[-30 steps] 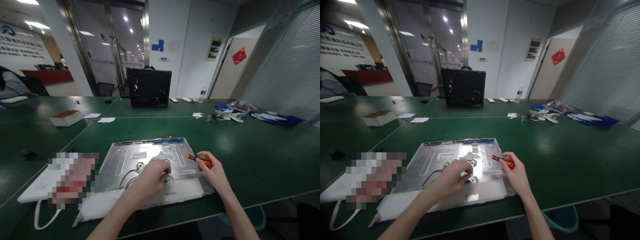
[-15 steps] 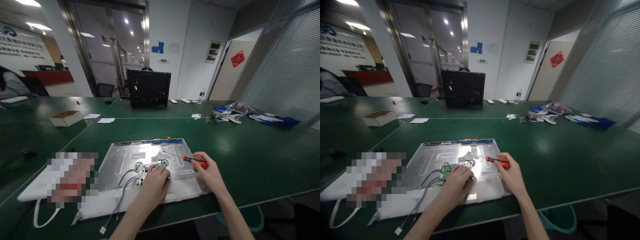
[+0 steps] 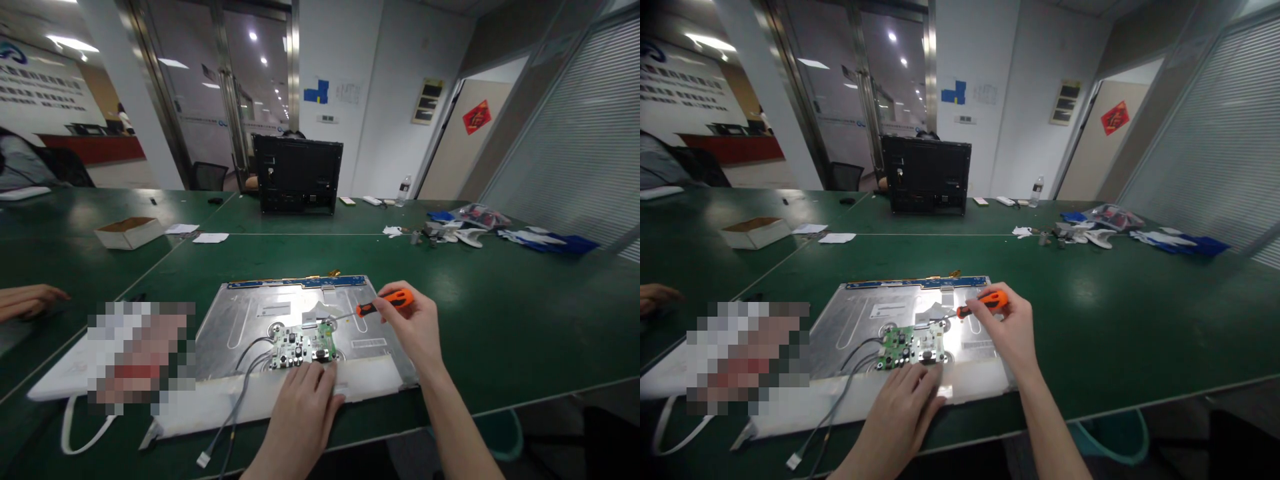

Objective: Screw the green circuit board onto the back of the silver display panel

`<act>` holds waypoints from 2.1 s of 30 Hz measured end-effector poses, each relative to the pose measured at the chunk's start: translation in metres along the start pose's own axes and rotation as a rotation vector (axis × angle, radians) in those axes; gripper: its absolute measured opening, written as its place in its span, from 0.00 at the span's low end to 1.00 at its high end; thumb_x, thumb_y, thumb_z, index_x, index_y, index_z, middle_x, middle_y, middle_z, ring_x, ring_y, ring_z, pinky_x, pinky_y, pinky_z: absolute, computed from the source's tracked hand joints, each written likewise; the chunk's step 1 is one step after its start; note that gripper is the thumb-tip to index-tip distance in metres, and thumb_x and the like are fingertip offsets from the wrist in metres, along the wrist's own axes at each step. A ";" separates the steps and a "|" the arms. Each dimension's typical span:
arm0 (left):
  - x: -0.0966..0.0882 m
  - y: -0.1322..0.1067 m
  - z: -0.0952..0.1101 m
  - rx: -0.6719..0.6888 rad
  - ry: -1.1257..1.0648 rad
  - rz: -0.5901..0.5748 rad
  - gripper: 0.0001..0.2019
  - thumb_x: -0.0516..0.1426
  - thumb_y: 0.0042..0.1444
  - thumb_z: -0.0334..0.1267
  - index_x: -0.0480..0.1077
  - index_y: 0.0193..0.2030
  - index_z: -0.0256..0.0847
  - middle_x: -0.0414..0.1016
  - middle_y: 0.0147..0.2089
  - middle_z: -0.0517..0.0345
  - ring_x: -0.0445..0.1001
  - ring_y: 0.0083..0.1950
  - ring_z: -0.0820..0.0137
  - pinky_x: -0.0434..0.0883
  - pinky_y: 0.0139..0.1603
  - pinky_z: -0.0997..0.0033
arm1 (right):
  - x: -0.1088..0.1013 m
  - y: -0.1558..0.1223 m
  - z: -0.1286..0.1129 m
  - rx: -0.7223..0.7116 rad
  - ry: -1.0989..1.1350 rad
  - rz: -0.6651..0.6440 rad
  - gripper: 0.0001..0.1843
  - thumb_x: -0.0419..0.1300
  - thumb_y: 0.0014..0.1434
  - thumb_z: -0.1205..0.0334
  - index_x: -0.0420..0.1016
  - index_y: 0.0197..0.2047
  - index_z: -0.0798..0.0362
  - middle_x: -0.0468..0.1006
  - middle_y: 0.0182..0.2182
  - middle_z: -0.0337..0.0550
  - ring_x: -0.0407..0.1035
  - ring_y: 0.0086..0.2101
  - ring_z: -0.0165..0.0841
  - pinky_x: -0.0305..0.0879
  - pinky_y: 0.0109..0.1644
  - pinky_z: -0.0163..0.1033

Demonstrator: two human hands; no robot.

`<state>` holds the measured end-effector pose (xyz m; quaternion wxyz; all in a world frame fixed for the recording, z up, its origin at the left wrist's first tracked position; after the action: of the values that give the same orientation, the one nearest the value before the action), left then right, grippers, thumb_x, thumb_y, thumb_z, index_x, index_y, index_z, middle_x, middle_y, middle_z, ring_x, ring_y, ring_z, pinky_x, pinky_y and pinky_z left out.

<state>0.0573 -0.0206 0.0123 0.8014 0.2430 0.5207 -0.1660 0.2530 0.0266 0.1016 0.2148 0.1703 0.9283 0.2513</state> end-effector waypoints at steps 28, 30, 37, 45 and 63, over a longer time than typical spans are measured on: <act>-0.002 -0.001 -0.006 0.036 0.068 -0.111 0.22 0.49 0.64 0.39 0.60 0.64 0.39 0.72 0.48 0.44 0.71 0.46 0.56 0.70 0.48 0.53 | 0.043 -0.016 0.005 -0.301 -0.327 0.183 0.09 0.56 0.62 0.55 0.61 0.39 0.49 0.68 0.25 0.34 0.62 0.20 0.26 0.59 0.25 0.31; -0.002 -0.001 -0.007 0.033 0.059 -0.128 0.22 0.48 0.64 0.38 0.60 0.64 0.38 0.72 0.48 0.43 0.71 0.46 0.55 0.70 0.48 0.52 | 0.044 -0.016 0.005 -0.308 -0.327 0.191 0.09 0.56 0.63 0.55 0.61 0.39 0.49 0.68 0.24 0.33 0.62 0.20 0.26 0.58 0.25 0.31; -0.001 -0.001 -0.008 0.038 0.064 -0.143 0.23 0.48 0.64 0.39 0.58 0.65 0.39 0.72 0.48 0.43 0.71 0.46 0.56 0.70 0.47 0.54 | 0.045 -0.015 0.005 -0.283 -0.344 0.169 0.08 0.55 0.63 0.55 0.61 0.38 0.49 0.68 0.24 0.33 0.60 0.19 0.26 0.56 0.23 0.31; -0.005 -0.002 -0.015 0.085 0.045 -0.172 0.25 0.50 0.62 0.38 0.56 0.66 0.40 0.71 0.50 0.43 0.71 0.47 0.56 0.69 0.47 0.55 | 0.045 -0.015 0.006 -0.307 -0.377 0.161 0.09 0.55 0.63 0.54 0.61 0.38 0.49 0.69 0.25 0.34 0.60 0.19 0.26 0.56 0.23 0.32; -0.007 -0.003 -0.014 0.057 0.005 -0.230 0.25 0.49 0.63 0.38 0.54 0.67 0.40 0.69 0.50 0.44 0.69 0.47 0.55 0.69 0.49 0.52 | 0.042 -0.019 0.006 -0.355 -0.364 0.215 0.06 0.56 0.62 0.58 0.61 0.38 0.49 0.68 0.25 0.33 0.61 0.19 0.25 0.58 0.23 0.30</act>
<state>0.0423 -0.0147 0.0128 0.7683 0.2047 0.5425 -0.2711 0.2158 0.0314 0.0738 0.3767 0.2699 0.7925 0.3966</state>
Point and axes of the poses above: each hand's wrist, its own y-axis towards the middle knuckle, its own x-axis out of the palm, z = x × y, the point moved 2 cm from there along y, towards the middle knuckle
